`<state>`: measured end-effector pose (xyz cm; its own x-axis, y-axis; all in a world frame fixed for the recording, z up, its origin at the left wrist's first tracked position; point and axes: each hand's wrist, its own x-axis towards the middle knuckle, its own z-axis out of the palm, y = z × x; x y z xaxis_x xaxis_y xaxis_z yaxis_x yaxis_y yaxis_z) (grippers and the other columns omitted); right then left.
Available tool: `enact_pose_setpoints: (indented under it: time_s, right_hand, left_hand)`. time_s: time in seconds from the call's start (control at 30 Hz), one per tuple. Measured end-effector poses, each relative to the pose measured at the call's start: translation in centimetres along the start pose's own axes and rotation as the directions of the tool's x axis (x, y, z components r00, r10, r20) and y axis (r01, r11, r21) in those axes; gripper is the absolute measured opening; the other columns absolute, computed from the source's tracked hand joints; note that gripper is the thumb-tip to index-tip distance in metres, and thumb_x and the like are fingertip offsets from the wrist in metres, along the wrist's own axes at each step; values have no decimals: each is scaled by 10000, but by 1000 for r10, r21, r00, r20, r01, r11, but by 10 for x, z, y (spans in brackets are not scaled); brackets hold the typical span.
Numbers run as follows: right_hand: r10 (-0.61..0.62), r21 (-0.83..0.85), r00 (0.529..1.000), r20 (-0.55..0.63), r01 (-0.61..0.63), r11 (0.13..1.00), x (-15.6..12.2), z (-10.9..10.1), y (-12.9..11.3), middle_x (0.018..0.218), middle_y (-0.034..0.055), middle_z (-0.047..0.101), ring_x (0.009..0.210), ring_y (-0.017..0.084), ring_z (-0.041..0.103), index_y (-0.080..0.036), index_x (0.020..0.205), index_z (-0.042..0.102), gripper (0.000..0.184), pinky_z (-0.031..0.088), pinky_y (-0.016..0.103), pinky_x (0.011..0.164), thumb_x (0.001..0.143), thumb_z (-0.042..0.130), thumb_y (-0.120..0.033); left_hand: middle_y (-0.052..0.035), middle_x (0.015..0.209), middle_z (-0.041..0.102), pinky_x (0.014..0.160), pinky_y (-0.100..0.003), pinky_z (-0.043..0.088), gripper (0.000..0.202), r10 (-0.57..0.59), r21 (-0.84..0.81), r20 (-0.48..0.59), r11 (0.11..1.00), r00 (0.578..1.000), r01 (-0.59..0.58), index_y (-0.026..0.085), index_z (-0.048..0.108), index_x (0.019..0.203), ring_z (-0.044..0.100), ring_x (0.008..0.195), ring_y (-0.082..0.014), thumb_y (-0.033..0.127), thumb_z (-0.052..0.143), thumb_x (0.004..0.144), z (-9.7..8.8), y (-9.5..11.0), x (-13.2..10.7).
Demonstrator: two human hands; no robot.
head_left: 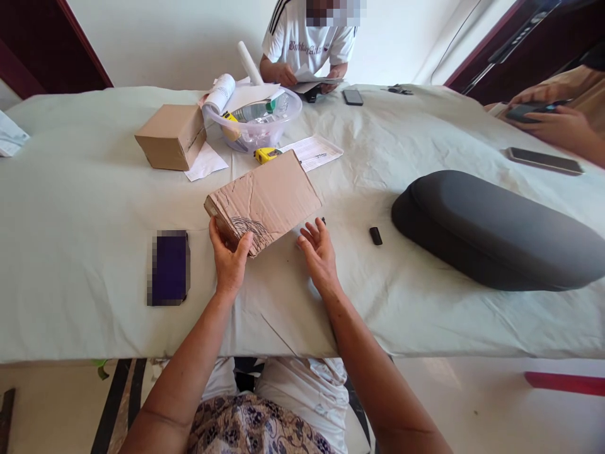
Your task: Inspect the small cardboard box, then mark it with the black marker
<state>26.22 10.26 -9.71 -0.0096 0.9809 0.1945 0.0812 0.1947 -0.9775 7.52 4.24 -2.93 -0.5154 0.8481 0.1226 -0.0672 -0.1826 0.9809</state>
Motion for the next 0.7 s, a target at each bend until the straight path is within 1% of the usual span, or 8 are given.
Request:
enact_pose_setpoints:
  time_s: [0.1,0.17,0.23,0.33,0.47,0.57,0.63,0.7]
  right_hand:
    - [29,-33,995,-93,-32,999,8,-12,10,1594,182,370,1463,303,439,-290,1566,273,842,449,572,1149,875,630,-614]
    - [24,-71,984,-179,-37,997,10,-18,7,1631,171,304,1529,317,326,-286,1561,278,862,373,606,1194,858,647,-621]
    - [9,-86,974,-228,-29,996,9,-21,-4,1648,166,265,1550,324,277,-288,1566,259,851,332,625,1206,873,626,-620]
    - [-59,-65,978,-200,47,997,4,-17,-22,1655,151,240,1545,331,285,-340,1581,182,850,362,638,1171,895,590,-632]
    - [-193,-128,976,-100,180,975,-3,-7,-34,1681,124,141,1566,352,201,-374,1588,108,1063,349,654,1171,771,710,-689]
    - [-253,-169,961,-112,233,958,-5,-2,-35,1665,131,145,1551,347,225,-354,1582,130,1113,357,624,1183,723,750,-696]
    - [-265,-196,954,-139,236,952,-6,0,-35,1642,143,186,1538,348,246,-333,1571,180,1114,383,594,1175,699,775,-689]
    - [-254,-219,955,-153,218,951,-6,1,-35,1620,152,230,1522,353,268,-311,1556,230,1102,423,575,1145,682,788,-686]
  left_hand:
    - [-136,1543,466,1193,-415,407,889,-3,-51,-7,999,1000,3,282,301,1517,487,1422,-267,555,741,794,-2,-5,2]
    - [-130,1534,480,1190,-411,409,842,-1,-81,-12,997,1000,0,271,342,1498,491,1417,-263,532,738,803,-3,-8,4]
    - [-122,1530,490,1189,-402,409,794,5,-93,-12,996,1000,-6,264,377,1485,491,1415,-259,512,727,818,-4,-9,5]
    - [-103,1525,504,1181,-386,417,735,11,-83,-1,996,1000,-11,267,424,1471,489,1417,-257,500,707,835,-4,-6,4]
    - [-92,1493,543,1178,-380,418,682,18,-76,72,997,997,-13,255,472,1459,510,1399,-263,481,688,853,-3,-1,3]
    - [-85,1500,538,1196,-389,401,664,28,-50,144,999,989,-21,260,460,1481,501,1407,-262,489,646,886,-3,3,2]
    - [-82,1562,470,1231,-396,353,709,21,-8,177,1000,984,-20,266,411,1518,432,1465,-264,517,632,893,-5,4,2]
    - [-73,1648,336,1268,-392,283,835,0,39,186,999,982,-7,283,303,1571,312,1537,-264,558,660,868,-7,3,2]
